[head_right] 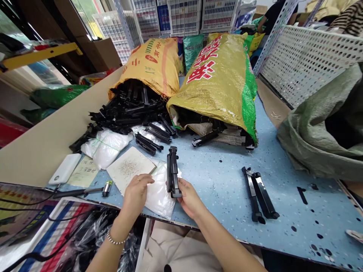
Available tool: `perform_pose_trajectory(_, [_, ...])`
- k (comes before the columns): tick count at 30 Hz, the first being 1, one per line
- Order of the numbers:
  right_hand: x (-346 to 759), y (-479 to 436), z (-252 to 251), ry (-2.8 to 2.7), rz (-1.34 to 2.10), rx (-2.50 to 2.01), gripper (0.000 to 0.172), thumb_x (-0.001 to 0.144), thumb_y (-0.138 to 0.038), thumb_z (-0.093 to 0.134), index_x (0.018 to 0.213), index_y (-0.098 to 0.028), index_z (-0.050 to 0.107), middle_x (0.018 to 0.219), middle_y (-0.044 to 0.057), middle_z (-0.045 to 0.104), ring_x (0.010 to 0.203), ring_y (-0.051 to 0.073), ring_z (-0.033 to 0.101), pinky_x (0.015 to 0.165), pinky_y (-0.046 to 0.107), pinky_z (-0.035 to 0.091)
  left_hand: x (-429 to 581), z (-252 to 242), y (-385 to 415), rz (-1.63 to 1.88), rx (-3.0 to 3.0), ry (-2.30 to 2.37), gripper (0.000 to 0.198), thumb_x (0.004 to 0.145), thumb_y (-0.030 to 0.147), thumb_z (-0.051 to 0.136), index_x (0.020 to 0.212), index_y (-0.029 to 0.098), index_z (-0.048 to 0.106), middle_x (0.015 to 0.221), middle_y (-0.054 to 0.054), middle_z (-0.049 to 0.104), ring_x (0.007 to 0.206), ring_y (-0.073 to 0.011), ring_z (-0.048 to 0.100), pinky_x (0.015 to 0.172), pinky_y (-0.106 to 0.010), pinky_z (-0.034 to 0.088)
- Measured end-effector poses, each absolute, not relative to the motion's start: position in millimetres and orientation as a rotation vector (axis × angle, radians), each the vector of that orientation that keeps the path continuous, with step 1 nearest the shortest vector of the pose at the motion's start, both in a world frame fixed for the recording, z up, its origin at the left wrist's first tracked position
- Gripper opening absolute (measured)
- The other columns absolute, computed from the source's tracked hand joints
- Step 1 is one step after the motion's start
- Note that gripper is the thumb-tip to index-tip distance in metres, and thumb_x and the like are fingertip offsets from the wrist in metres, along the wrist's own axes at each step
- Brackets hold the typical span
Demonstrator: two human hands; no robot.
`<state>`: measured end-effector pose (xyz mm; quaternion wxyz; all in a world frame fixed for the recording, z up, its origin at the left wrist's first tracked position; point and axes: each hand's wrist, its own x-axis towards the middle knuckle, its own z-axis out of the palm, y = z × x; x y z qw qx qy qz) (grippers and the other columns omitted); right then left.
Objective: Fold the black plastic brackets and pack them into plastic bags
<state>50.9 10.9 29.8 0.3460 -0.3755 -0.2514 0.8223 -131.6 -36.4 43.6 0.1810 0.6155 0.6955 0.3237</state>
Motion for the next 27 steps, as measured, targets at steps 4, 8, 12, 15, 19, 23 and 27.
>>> perform_pose_trajectory(4, [74.2, -2.8, 31.8, -0.723, 2.257, -0.920, 0.029, 0.078, -0.042, 0.072, 0.085, -0.014, 0.069, 0.072, 0.004, 0.069, 0.065, 0.015, 0.062, 0.056, 0.023, 0.046, -140.3, 50.5, -35.6, 0.592, 1.964, 2.063, 0.045, 0.075, -0.004, 0.039, 0.105, 0.016, 0.066, 0.120, -0.014, 0.064, 0.105, -0.0255, 0.060, 0.094, -0.042, 0.049])
perform_pose_trajectory(8, [90.7, -22.8, 17.7, -0.400, 2.675, -0.741, 0.028, 0.078, -0.034, 0.072, 0.091, -0.009, 0.067, 0.081, 0.010, 0.069, 0.054, 0.009, 0.057, 0.041, 0.017, 0.038, -144.6, 41.1, -31.6, 0.736, 1.784, 1.914, 0.057, 0.076, 0.000, 0.042, 0.130, 0.015, 0.053, 0.134, -0.015, 0.054, 0.114, -0.0224, 0.059, 0.093, -0.035, 0.052])
perform_pose_trajectory(12, [81.5, -26.2, -1.2, -0.095, 2.866, -0.667, 0.038, 0.079, -0.036, 0.072, 0.096, -0.003, 0.064, 0.066, 0.004, 0.059, 0.046, 0.002, 0.045, 0.039, 0.009, 0.033, -135.5, 44.8, -46.3, 0.798, 1.809, 1.852, 0.065, 0.081, 0.002, 0.039, 0.143, 0.020, 0.038, 0.145, -0.015, 0.044, 0.123, -0.0231, 0.054, 0.100, -0.039, 0.049])
perform_pose_trajectory(15, [70.1, -20.9, -3.0, -0.385, 2.665, -0.828, 0.034, 0.076, -0.041, 0.072, 0.085, -0.009, 0.063, 0.060, -0.001, 0.053, 0.044, 0.002, 0.037, 0.037, 0.010, 0.028, -110.0, 56.7, -69.1, 0.720, 2.004, 1.617, 0.069, 0.082, 0.001, 0.035, 0.148, 0.019, 0.029, 0.149, -0.014, 0.039, 0.137, -0.0231, 0.039, 0.110, -0.041, 0.039])
perform_pose_trajectory(19, [64.3, -24.0, 13.5, -0.740, 2.363, -0.983, 0.021, 0.072, -0.029, 0.074, 0.065, -0.015, 0.058, 0.052, -0.007, 0.047, 0.045, 0.004, 0.037, 0.041, 0.014, 0.029, -74.3, 74.8, -93.8, 0.631, 2.022, 1.342, 0.070, 0.081, 0.001, 0.037, 0.147, 0.022, 0.031, 0.147, -0.010, 0.043, 0.133, -0.0214, 0.045, 0.107, -0.038, 0.043])
perform_pose_trajectory(23, [79.4, -36.8, 43.7, -1.303, 2.350, -0.779, 0.016, 0.076, -0.023, 0.069, 0.091, -0.017, 0.068, 0.081, -0.001, 0.065, 0.073, 0.012, 0.057, 0.067, 0.023, 0.046, -92.4, 107.2, -119.1, 0.622, 1.834, 1.442, 0.050, 0.085, 0.014, 0.046, 0.129, 0.034, 0.057, 0.127, -0.004, 0.063, 0.111, -0.0206, 0.063, 0.094, -0.032, 0.054])
perform_pose_trajectory(27, [127.5, -27.5, 69.8, -1.716, 2.104, -0.941, 0.036, 0.086, -0.036, 0.058, 0.120, -0.023, 0.062, 0.114, 0.007, 0.065, 0.100, 0.022, 0.061, 0.090, 0.037, 0.047, -181.4, 120.9, -167.1, 0.368, 1.608, 1.675, 0.039, 0.074, 0.031, 0.061, 0.106, 0.051, 0.068, 0.112, 0.007, 0.072, 0.097, -0.0272, 0.069, 0.080, -0.039, 0.060])
